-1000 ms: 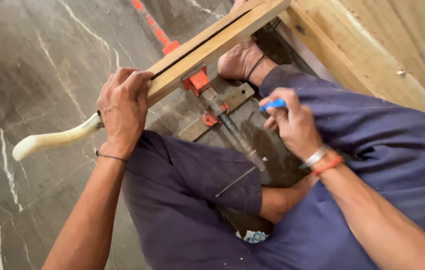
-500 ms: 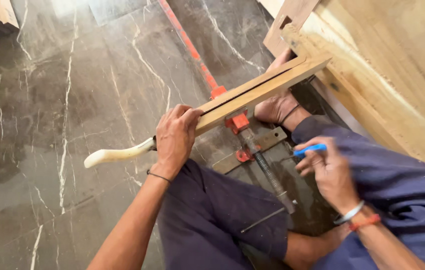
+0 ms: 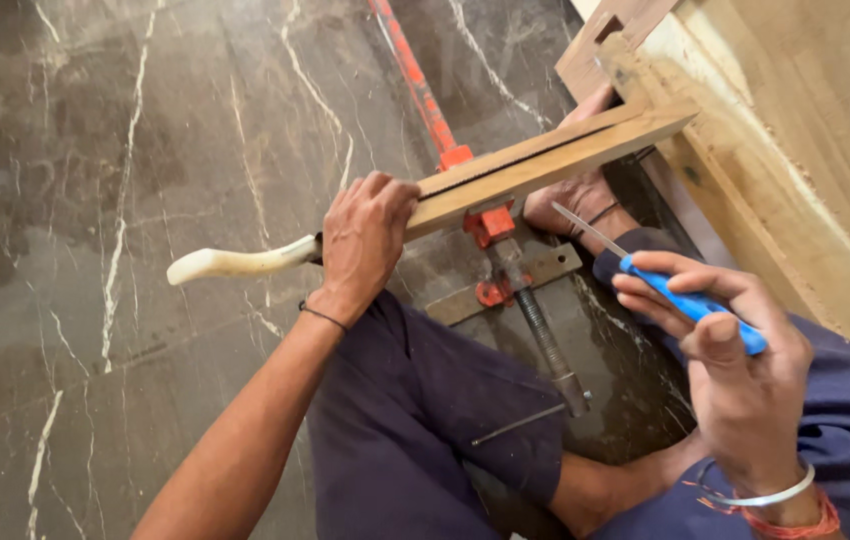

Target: The person sits on the floor with a wooden frame bar held in a red F-clamp and files the wood edge using a blue-handled file, making repeated filing strokes while steadying the frame with the other hand.

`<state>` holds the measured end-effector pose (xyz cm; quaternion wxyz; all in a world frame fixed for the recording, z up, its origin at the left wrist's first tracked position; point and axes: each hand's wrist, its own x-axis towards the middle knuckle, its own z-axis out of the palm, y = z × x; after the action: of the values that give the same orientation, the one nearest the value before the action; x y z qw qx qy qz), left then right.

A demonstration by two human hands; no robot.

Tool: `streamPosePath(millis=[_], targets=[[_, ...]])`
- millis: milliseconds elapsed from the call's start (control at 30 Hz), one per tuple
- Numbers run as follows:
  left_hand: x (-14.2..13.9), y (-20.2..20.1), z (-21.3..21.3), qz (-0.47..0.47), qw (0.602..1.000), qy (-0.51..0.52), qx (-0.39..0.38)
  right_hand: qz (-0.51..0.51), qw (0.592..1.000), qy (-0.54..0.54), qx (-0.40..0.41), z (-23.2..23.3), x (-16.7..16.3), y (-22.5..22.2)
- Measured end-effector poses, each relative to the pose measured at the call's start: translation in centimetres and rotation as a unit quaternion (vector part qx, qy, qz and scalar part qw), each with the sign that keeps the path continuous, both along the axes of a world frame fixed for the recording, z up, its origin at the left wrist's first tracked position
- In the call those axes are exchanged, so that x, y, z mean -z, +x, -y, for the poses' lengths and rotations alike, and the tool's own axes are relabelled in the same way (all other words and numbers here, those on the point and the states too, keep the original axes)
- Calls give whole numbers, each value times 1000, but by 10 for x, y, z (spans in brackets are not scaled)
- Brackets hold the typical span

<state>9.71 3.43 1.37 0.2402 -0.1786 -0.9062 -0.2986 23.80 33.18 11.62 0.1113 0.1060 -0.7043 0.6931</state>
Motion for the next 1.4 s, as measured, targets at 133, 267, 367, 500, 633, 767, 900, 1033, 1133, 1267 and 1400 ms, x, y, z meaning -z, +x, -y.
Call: streamPosePath(millis=[133, 267, 367, 500, 633, 767, 900, 1033, 1133, 1267, 1400], targets=[[-1, -4, 3, 42, 999, 21, 5, 24, 999, -44, 2, 22, 0, 2], [-6, -12, 14, 90, 994, 50, 46, 43, 998, 30, 28, 43, 11, -2], [-10, -14, 19, 121, 989, 67, 42, 153, 980, -126, -31, 55, 19, -11], [-12, -10, 17, 124, 987, 102, 16, 256, 944, -194, -76, 71, 30, -21], [-12, -7, 15, 123, 986, 110, 0, 183, 983, 2, 1, 95, 39, -23], [-12, -16, 18, 126, 983, 134, 18, 175, 981, 77, 27, 115, 47, -34], [-11, -28, 13, 36, 993, 114, 17, 176, 978, 109, 17, 122, 52, -36], [-10, -35, 5, 119, 985, 124, 19, 188, 973, 130, 28, 124, 57, -33], [-10, -35, 4, 78, 986, 140, 38, 201, 972, 119, 26, 128, 60, -32], [-7, -40, 5, 135, 977, 167, 17, 40, 965, 258, 29, 133, 61, -32], [-1, -49, 4, 171, 972, 159, -12, 32, 961, 271, 51, 132, 62, -33]])
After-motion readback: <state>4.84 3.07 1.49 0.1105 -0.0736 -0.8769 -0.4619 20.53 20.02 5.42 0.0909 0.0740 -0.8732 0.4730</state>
